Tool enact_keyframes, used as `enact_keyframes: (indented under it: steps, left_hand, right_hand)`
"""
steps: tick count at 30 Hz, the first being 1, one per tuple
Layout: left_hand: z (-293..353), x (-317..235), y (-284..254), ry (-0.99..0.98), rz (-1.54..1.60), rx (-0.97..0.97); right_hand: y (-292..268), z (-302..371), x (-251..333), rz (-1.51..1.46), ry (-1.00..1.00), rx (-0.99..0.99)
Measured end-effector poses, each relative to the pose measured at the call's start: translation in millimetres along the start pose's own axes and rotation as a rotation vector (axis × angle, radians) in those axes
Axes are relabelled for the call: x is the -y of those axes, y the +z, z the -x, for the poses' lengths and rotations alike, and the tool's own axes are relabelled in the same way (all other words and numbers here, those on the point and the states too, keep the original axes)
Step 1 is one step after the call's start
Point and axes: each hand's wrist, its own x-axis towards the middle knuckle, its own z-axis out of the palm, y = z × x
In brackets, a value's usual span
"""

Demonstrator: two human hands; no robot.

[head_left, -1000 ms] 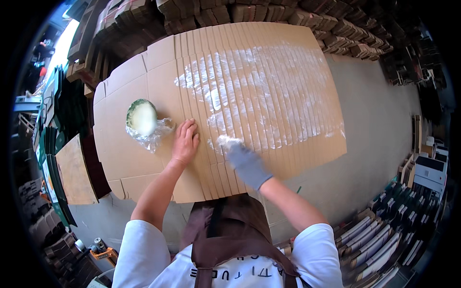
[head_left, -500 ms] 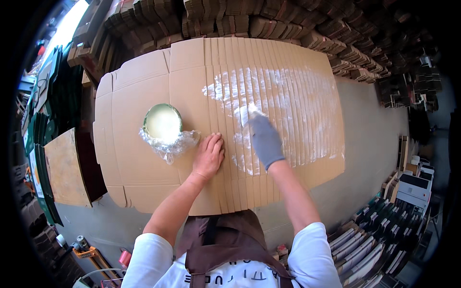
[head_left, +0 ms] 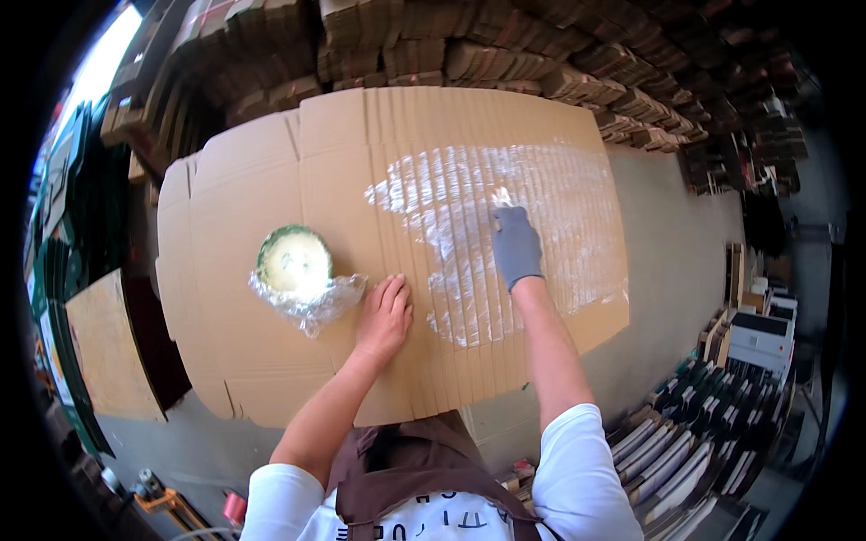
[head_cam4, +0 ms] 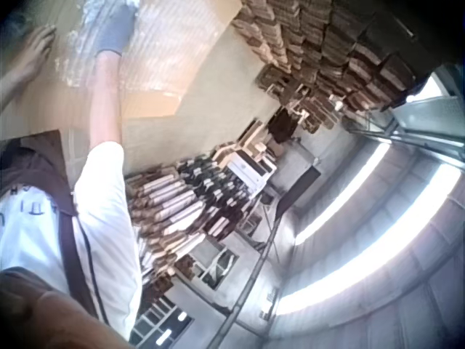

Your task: The person applies a white paste onto a large cardboard sheet using a small tool. They repeatedly scoop the paste from a container and spread it in linear strokes across the cardboard surface.

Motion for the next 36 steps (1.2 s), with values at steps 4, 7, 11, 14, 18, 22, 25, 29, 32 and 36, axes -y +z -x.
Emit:
enact_keyframes:
  steps: [4, 7, 11, 14, 18, 22, 25, 29, 32, 36]
  left_hand:
    - [2, 2, 0, -0.009, -0.009, 0.002]
    - [-1, -2, 3, -0.016, -0.026, 0.010]
    - [2, -3, 1, -0.045, -0.047, 0.029]
    - [1, -1, 6, -0.004, -0.075, 0.007]
    - [0, -6, 4, -0.018, -0.067, 0.028]
    - [2, -2, 7, -0.015, -0.082, 0.022]
    - [-2, -4, 3, -0.016, -0.091, 0.027]
    - [-2, -5, 6, -0.005, -0.087, 0.039]
    - [2, -3, 6, -0.020, -0.069, 0.017]
    - [-3, -8, 5, -0.019, -0.076, 0.028]
  right_hand:
    - [13, 43, -14, -0.171, -0.107, -0.093]
    - [6, 49, -25, -0.328, 0.165, -0.057]
    - [-40, 29, -46, -0.420, 0.410, 0.116]
    - [16, 73, -59, -0.157, -0.201, -0.058]
    - [-28, 38, -110, -0.034, 0.030, -0.058]
    - [1, 94, -69, -0.233, -0.214, -0.096]
    - [-4, 114, -66, -0.242, -0.269, -0.041]
    - [-34, 82, -128, -0.323, 0.141, -0.115]
    - [-12, 122, -69, -0.452, -0.131, -0.046]
    - [-11, 111, -124, -0.449, 0.098, -0.106]
